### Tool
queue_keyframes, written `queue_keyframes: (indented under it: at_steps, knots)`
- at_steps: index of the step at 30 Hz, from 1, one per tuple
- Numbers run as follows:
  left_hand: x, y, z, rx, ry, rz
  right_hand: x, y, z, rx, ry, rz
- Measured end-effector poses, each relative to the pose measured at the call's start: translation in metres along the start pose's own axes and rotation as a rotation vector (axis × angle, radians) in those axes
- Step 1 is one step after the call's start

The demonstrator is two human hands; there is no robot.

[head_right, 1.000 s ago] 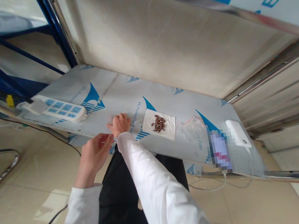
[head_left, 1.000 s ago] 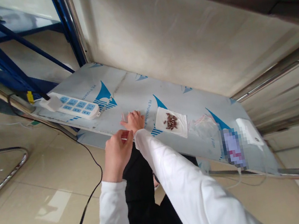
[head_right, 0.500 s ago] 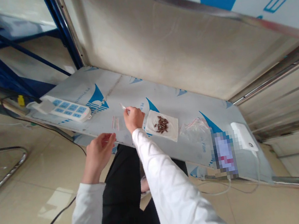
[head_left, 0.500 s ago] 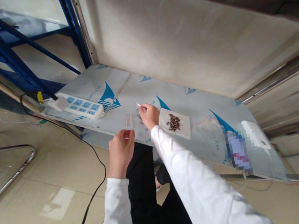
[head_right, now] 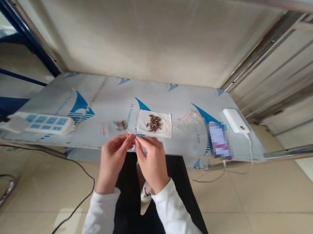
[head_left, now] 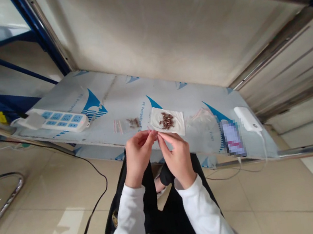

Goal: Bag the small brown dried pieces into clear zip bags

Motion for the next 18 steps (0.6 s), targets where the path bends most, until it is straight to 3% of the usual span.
queue_keyframes:
  at_steps: [5, 14, 18]
  knots:
    - [-0.008, -0.019, 0.001, -0.118, 0.129, 0.078, 0.010, 0.020, 0.010, 0.050, -0.070, -0.103]
    - [-0.011, -0.032, 0.008, -0.239, 0.255, 0.046, 0.038, 0.020, 0.020, -0.279, -0.213, -0.405]
    - [-0.019, -0.031, 0.006, -0.257, 0.236, -0.054, 0.040, 0.022, 0.022, -0.301, -0.223, -0.315]
Point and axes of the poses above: each hand's wrist, its own z-axis away from the middle knuckle, its own y-axis out of the back of the hand, x = y × z, the point moved 5 cm from there along -z, towards the middle knuckle, and after that the axes turned 5 degrees about y, right-handed, at the moved point
